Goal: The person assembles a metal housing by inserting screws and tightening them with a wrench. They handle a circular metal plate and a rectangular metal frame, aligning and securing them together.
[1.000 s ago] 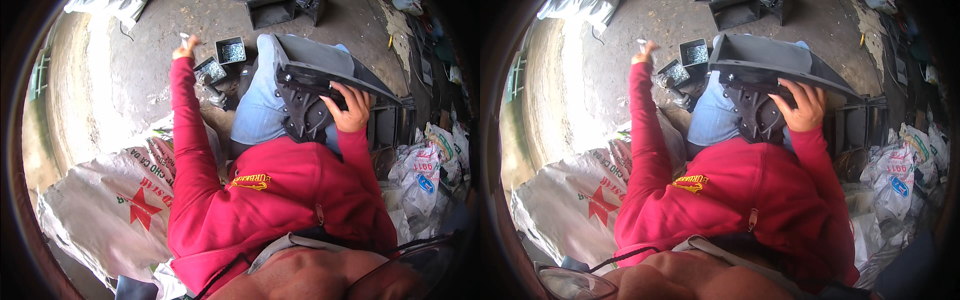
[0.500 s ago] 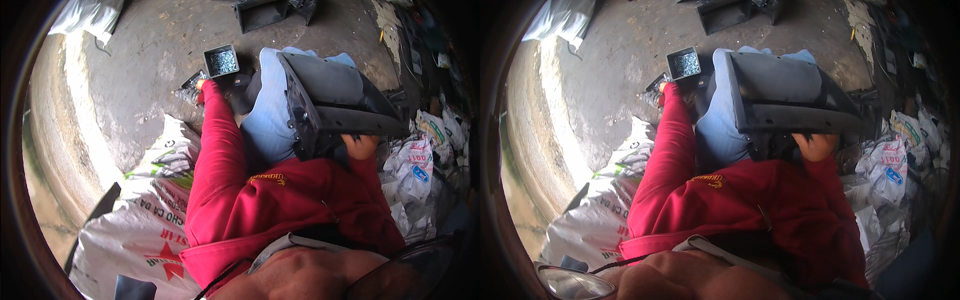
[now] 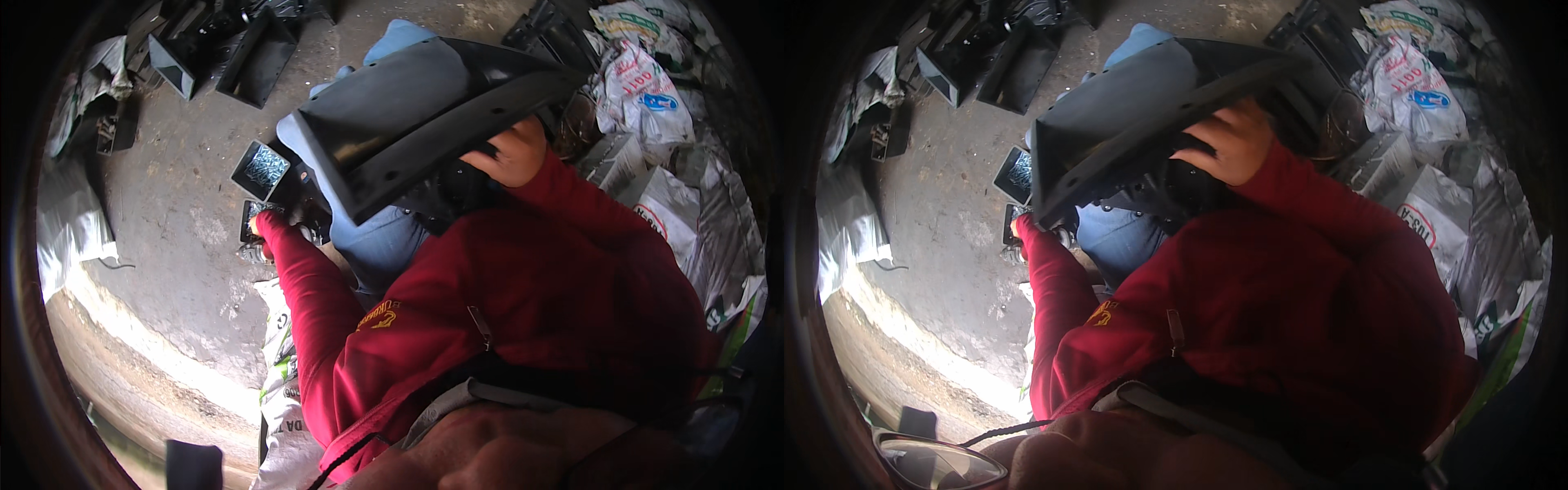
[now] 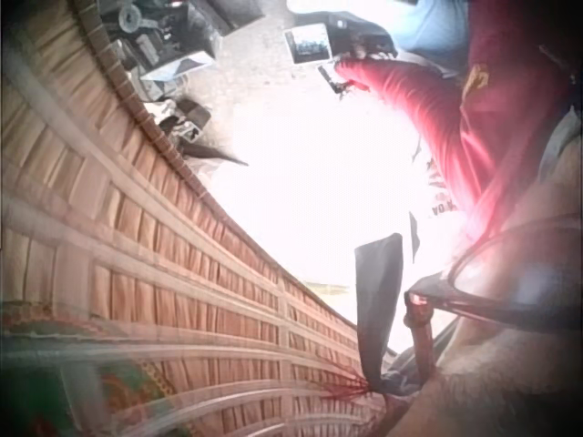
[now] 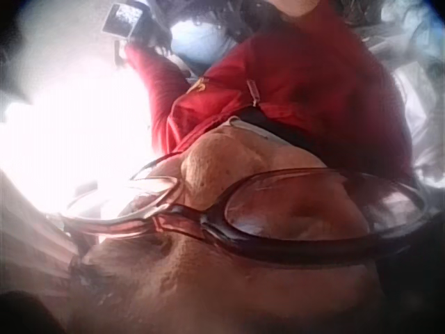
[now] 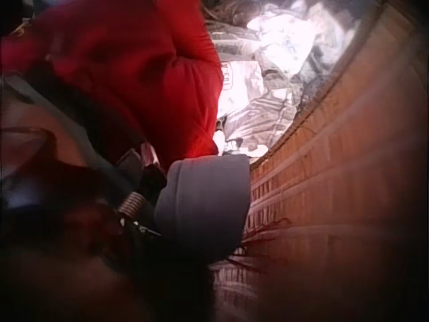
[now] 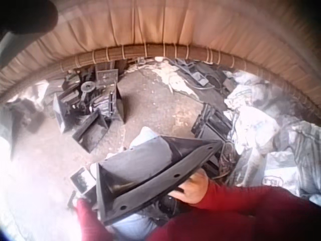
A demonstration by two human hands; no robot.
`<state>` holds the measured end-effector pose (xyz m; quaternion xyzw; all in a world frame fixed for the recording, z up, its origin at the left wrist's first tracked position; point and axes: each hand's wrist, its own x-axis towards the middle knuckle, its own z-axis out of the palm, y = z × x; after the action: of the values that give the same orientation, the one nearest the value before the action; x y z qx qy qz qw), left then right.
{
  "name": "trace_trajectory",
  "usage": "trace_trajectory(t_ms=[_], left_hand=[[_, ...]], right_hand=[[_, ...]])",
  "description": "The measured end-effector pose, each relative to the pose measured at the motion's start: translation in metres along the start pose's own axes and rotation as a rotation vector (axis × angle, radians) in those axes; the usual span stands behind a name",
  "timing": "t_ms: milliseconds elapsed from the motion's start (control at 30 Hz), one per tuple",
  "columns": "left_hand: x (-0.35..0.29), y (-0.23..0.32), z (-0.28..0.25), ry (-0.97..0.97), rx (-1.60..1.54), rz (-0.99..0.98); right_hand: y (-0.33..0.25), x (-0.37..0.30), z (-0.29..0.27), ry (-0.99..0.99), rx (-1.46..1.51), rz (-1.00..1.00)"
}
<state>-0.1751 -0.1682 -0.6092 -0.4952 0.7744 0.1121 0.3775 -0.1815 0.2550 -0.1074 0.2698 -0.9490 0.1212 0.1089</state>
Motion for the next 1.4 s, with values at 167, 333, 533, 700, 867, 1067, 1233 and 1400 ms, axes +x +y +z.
trace_trajectory(t_ms=[167, 333, 533, 700, 867, 1067, 1233, 1400], left_hand=[[0.062, -0.094, -0.010, -0.006, -0.286, -0.182], [0.048, -0.055, -0.015, -0.005, -0.175, -0.067], [0.038, -0.066, -0.019, 0.022, -0.243, -0.054], [0.012, -0.077, -0.032, 0.076, -0.359, -0.078], [-0.075, -0.075, -0.058, 0.229, -1.101, -0.047], [-0.301, -0.106, -0.119, 0.365, -1.789, 0.518], [-0.450, -0.098, -0.151, 0.420, -1.535, 1.221], [-0.511, -0.047, -0.188, 0.707, -0.782, 1.422]], right_hand=[[-0.006, 0.019, -0.001, 0.104, 0.099, -0.193], [0.001, 0.010, -0.007, 0.136, 0.077, -0.169], [0.006, 0.003, -0.004, 0.161, 0.141, -0.181], [-0.001, 0.014, -0.003, 0.179, 0.121, -0.262], [0.005, 0.010, 0.006, 0.132, 0.131, -0.240], [0.015, 0.006, 0.012, 0.169, 0.160, -0.238], [0.008, 0.003, 0.020, 0.211, 0.212, -0.227], [0.005, -0.007, 0.018, 0.204, 0.199, -0.213]])
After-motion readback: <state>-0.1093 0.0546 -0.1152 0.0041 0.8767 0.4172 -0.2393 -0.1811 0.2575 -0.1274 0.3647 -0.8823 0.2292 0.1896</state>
